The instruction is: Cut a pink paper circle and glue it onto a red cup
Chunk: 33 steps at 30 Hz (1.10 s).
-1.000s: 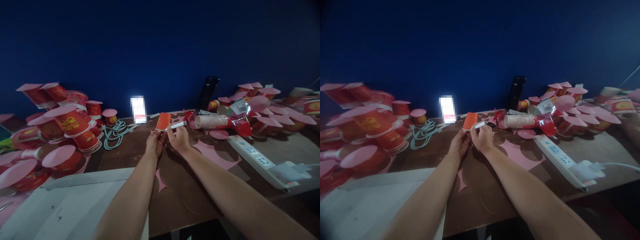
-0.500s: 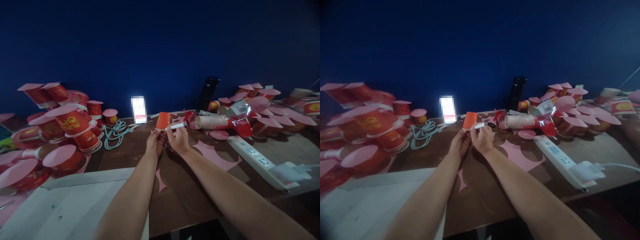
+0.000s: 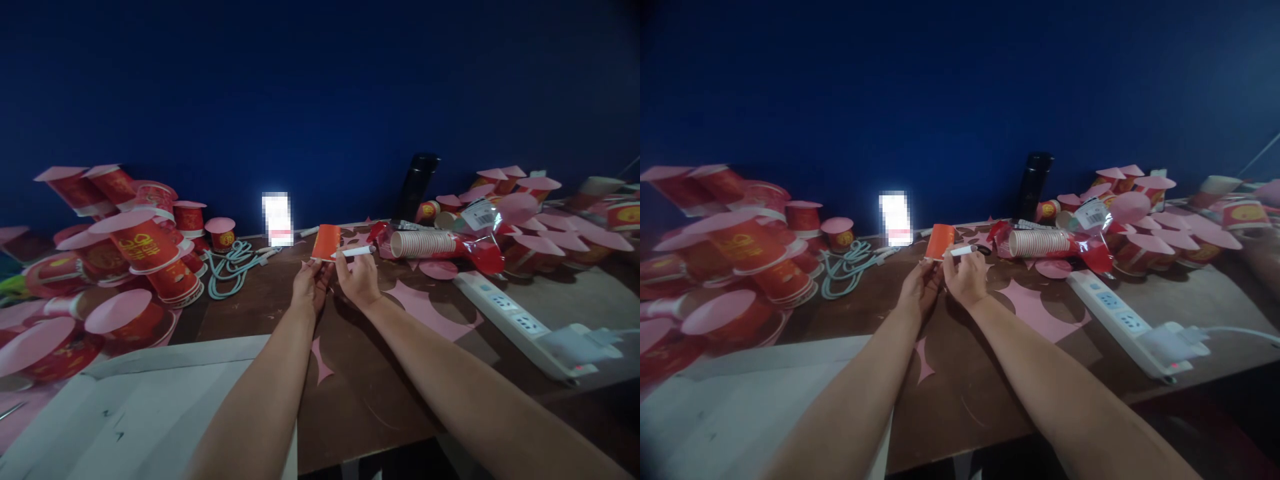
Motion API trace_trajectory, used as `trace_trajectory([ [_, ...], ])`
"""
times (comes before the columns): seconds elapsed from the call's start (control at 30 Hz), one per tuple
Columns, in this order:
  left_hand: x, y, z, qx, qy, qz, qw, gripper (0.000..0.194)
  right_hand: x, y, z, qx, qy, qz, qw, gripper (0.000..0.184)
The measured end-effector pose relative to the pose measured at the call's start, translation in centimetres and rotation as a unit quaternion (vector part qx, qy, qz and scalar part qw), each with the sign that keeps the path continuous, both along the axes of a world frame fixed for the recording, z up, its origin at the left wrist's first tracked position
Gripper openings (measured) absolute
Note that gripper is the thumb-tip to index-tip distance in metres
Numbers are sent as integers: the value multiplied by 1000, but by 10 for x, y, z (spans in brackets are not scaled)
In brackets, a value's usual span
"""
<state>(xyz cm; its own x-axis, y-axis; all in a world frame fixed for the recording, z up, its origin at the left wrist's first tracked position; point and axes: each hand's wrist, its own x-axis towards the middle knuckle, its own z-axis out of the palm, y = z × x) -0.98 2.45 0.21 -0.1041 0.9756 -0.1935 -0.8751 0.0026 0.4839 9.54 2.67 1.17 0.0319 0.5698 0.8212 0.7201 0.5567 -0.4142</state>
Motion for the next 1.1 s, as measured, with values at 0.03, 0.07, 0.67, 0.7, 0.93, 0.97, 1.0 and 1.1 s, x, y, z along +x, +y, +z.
trace_trajectory([
  [0.03,0,0,0,0,0,0,1000,9,0,0,0,1,-1,0,1000,20],
  [0.07,0,0,-1,2,0,0,1000,9,0,1,0,3,-3,1,1000,20],
  [0.67,0,-1,1,4,16,-7,1000,9,2,3,-4,22,-3,-3,1000,18],
  [0.7,0,-1,1,5,15,-8,1000,10,2,3,-4,23,-5,-4,1000,18],
  [0.93,0,-1,0,16,16,-7,1000,10,2,2,-1,6,-10,-2,1000,17],
  [0.97,0,-1,0,18,14,-6,1000,11,2,2,-1,6,-11,-2,1000,18],
  [1.0,0,-1,0,19,12,-5,1000,11,3,2,-1,7,-12,-1,1000,18],
  [1.1,0,-1,0,18,1,-5,1000,12,3,2,-1,12,-15,1,1000,18],
])
